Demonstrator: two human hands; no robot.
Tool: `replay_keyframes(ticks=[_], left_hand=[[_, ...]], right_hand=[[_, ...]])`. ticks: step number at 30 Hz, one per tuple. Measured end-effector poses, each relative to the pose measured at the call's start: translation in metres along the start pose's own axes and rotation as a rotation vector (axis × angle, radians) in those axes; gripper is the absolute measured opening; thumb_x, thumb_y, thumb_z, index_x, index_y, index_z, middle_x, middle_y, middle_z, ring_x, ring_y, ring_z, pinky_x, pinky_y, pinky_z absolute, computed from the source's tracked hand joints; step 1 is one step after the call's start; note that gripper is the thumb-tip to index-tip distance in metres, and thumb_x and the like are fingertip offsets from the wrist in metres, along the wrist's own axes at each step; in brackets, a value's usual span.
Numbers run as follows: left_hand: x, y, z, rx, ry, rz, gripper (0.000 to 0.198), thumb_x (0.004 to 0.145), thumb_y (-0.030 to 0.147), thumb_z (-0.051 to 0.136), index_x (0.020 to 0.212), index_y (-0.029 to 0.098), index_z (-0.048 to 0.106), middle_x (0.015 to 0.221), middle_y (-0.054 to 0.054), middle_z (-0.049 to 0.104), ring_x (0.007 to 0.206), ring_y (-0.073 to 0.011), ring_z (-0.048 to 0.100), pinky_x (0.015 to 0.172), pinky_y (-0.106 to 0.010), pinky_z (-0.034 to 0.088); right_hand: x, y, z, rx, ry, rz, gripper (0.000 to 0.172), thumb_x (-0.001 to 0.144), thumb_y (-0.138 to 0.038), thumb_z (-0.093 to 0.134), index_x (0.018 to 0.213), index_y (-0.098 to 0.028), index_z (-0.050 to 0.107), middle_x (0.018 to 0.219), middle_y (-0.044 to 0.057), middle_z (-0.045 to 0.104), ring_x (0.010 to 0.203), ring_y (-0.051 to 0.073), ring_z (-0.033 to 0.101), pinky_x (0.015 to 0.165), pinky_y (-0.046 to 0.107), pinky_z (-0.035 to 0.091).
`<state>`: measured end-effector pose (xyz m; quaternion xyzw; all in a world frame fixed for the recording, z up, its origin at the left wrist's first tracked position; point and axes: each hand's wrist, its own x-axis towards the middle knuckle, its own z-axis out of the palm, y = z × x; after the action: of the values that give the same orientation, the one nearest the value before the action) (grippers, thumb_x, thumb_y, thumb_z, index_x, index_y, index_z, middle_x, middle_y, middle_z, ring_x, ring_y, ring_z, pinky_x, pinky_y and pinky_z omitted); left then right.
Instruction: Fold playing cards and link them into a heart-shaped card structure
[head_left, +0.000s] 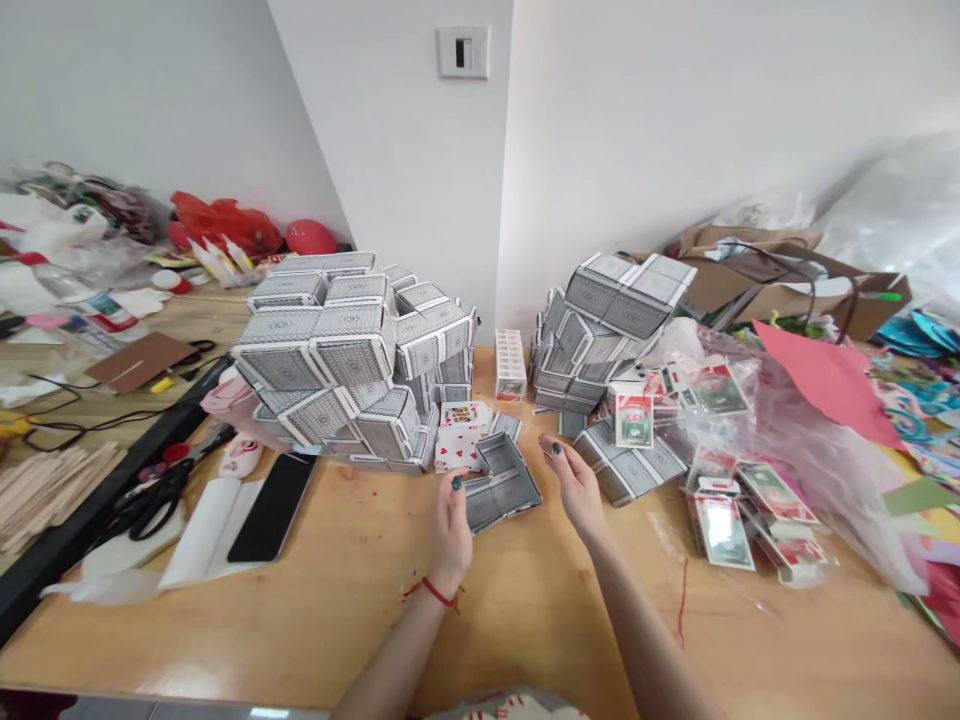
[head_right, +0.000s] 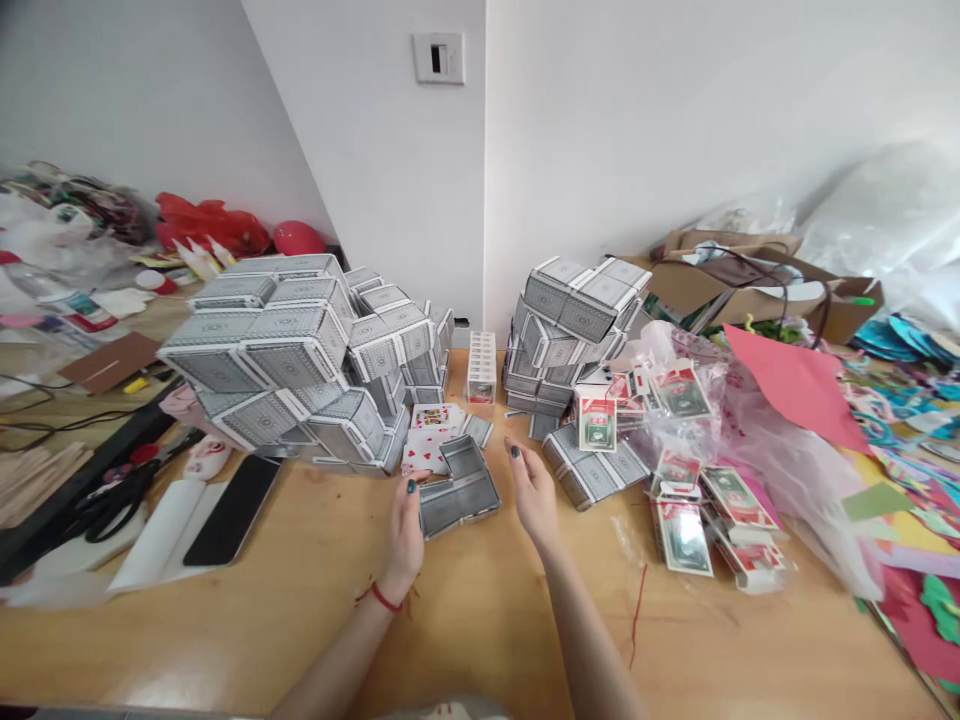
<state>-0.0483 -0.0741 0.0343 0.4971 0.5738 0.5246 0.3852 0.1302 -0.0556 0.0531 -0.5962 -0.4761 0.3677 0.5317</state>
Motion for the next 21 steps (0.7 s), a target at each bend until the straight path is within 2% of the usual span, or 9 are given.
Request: replay_keyframes(ticks=[2,5,8,10,12,13,15,18,21], left_hand=[[-0.005,0.003,0.004,0.013,-0.06,-0.008,0.031,0.083,0.039,0.039,0.103,0.018,0.052,0.107,-0.008,0.056,0.103,-0.019,0.049,0.09,-0.033,0.036],[-0.01,0.007,0.004,0.021,-0.15,-0.045,0.028,0.082,0.037,0.041,0.099,0.018,0.053,0.1,-0.006,0.059,0.093,-0.0186,0.054,0.082,-0.031,0.041],[-0.008,0.01,-0.003,0.018,-0.232,-0.09,0.028,0.083,0.036,0.037,0.083,0.016,0.057,0.08,-0.004,0.061,0.075,-0.0168,0.056,0.071,-0.028,0.043],[-0.002,0.014,-0.009,0.019,-0.17,-0.052,0.022,0.081,0.033,0.041,0.078,0.016,0.056,0.074,-0.003,0.059,0.075,-0.0166,0.056,0.072,-0.028,0.043],[0.009,0.019,-0.01,0.016,-0.105,0.045,0.014,0.075,0.025,0.049,0.085,0.017,0.055,0.087,-0.004,0.058,0.087,-0.018,0.054,0.082,-0.03,0.041],[0.015,0.022,-0.009,0.025,-0.109,0.1,0.02,0.071,0.019,0.052,0.09,0.018,0.055,0.095,-0.005,0.057,0.095,-0.0191,0.052,0.087,-0.031,0.039],[0.028,0.027,-0.002,0.069,-0.261,0.187,0.032,0.064,0.009,0.05,0.094,0.019,0.056,0.101,-0.005,0.056,0.102,-0.0205,0.049,0.091,-0.034,0.036],[0.041,0.028,0.014,0.158,-0.494,0.191,0.039,0.058,0.003,0.044,0.09,0.02,0.06,0.096,-0.003,0.059,0.095,-0.0189,0.052,0.089,-0.034,0.038],[0.045,0.019,0.028,0.163,-0.523,0.099,0.037,0.059,0.001,0.039,0.081,0.019,0.062,0.085,-0.002,0.063,0.084,-0.0159,0.056,0.082,-0.031,0.042]], right_hand=[[0.001,0.01,0.009,0.097,-0.091,0.071,0.045,0.082,-0.047,0.037,0.109,-0.017,0.056,0.112,0.01,0.059,0.106,0.024,0.052,0.087,0.039,0.042],[-0.01,0.021,0.017,0.059,-0.23,0.092,0.041,0.077,-0.043,0.046,0.106,-0.017,0.059,0.107,0.006,0.062,0.102,0.025,0.055,0.085,0.038,0.044],[-0.019,0.023,0.011,-0.045,-0.242,0.046,0.035,0.072,-0.029,0.051,0.104,-0.019,0.06,0.104,0.004,0.064,0.099,0.023,0.057,0.087,0.038,0.043],[-0.019,0.02,0.002,-0.112,-0.258,0.034,0.031,0.07,-0.024,0.049,0.097,-0.02,0.064,0.099,0.004,0.066,0.093,0.023,0.06,0.085,0.038,0.044],[-0.014,0.015,-0.005,-0.164,-0.282,0.016,0.029,0.069,-0.022,0.05,0.093,-0.023,0.066,0.098,0.003,0.067,0.091,0.023,0.06,0.084,0.038,0.045],[-0.011,0.013,-0.007,-0.179,-0.288,0.009,0.028,0.069,-0.022,0.05,0.091,-0.023,0.067,0.097,0.003,0.067,0.091,0.023,0.061,0.084,0.038,0.045],[-0.005,0.009,-0.009,-0.194,-0.311,0.004,0.028,0.068,-0.02,0.05,0.09,-0.023,0.068,0.094,0.003,0.068,0.09,0.023,0.061,0.083,0.038,0.044],[0.003,0.007,-0.007,-0.184,-0.317,0.006,0.029,0.067,-0.016,0.048,0.086,-0.022,0.068,0.09,0.003,0.069,0.086,0.022,0.061,0.081,0.037,0.045],[0.007,0.008,-0.006,-0.201,-0.314,0.026,0.033,0.061,-0.011,0.043,0.082,-0.019,0.067,0.085,0.003,0.069,0.083,0.02,0.061,0.08,0.034,0.044]])
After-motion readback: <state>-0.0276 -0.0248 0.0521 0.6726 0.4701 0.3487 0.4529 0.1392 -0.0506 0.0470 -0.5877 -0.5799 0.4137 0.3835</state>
